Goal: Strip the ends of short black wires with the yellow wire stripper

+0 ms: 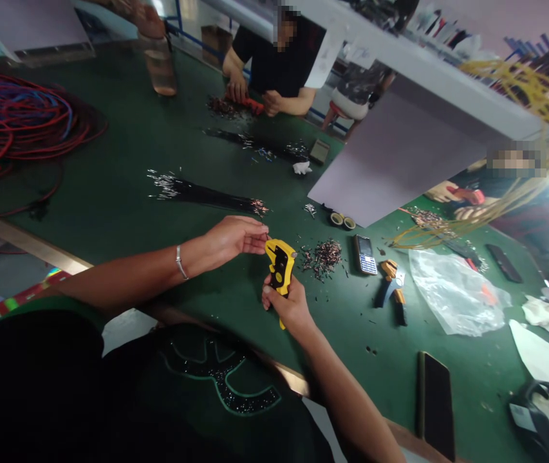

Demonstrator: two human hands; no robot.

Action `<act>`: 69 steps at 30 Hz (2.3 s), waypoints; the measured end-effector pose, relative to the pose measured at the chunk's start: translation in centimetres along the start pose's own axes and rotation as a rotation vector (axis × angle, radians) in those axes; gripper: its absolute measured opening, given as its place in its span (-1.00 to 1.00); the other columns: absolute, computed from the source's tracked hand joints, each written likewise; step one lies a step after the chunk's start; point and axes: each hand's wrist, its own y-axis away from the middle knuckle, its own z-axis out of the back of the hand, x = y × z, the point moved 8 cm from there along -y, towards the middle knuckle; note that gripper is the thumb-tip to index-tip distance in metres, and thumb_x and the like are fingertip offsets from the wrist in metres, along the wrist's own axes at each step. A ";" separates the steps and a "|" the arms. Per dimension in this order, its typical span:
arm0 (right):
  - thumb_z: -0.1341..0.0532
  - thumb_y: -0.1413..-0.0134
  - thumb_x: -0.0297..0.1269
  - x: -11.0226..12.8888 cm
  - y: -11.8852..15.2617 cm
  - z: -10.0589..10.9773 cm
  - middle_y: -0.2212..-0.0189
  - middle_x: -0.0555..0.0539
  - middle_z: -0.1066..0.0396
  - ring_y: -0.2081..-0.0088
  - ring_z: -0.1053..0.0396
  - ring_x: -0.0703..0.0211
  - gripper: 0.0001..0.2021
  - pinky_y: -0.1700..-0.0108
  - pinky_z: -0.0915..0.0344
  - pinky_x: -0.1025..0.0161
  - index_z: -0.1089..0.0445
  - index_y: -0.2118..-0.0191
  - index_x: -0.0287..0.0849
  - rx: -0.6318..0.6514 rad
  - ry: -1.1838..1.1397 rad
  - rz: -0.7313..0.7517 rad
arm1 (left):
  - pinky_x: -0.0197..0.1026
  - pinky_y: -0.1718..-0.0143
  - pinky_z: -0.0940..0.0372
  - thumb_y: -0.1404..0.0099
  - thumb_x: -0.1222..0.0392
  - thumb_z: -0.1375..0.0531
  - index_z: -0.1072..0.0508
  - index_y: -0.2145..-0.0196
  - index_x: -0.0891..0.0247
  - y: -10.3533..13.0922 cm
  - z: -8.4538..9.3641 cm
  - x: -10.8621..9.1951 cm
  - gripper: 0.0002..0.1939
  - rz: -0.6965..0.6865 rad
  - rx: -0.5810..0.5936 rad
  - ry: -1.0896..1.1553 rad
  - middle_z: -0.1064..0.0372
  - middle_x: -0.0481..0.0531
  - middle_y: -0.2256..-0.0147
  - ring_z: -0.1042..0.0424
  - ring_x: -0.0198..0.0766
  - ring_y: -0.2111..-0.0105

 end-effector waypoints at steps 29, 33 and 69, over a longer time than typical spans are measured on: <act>-0.30 0.15 -0.35 -0.6 -0.7 -0.2 0.74 0.17 -0.23 0.72 -0.17 0.34 -0.80 0.66 -0.18 0.32 -0.25 0.40 -0.17 -0.042 -0.046 -0.031 | -0.12 0.27 -0.36 -0.19 0.41 -0.23 -0.43 0.44 0.38 -1.2 0.4 0.0 -0.94 -0.041 0.029 -0.027 -0.47 0.12 0.48 -0.44 -0.31 0.51; -0.30 0.18 -0.35 -0.6 -0.8 -0.3 0.72 0.17 -0.22 0.73 -0.16 0.35 -0.79 0.67 -0.17 0.32 -0.24 0.41 -0.16 -0.038 -0.079 -0.027 | -0.12 0.21 -0.36 -0.20 0.43 -0.22 -0.44 0.40 0.39 -1.6 0.5 -0.1 -0.96 -0.084 0.053 -0.004 -0.49 0.13 0.42 -0.47 -0.30 0.45; -0.31 0.10 -0.35 -0.7 1.1 -0.1 0.66 0.10 -0.26 0.67 -0.18 0.32 -0.84 0.61 -0.20 0.29 -0.32 0.37 -0.20 0.026 -0.228 -0.058 | -0.17 0.26 -0.29 -0.20 0.47 -0.16 -0.49 0.43 0.43 -0.8 -0.9 -0.5 -0.88 -0.019 0.188 0.082 -0.38 0.05 0.52 -0.35 -0.36 0.50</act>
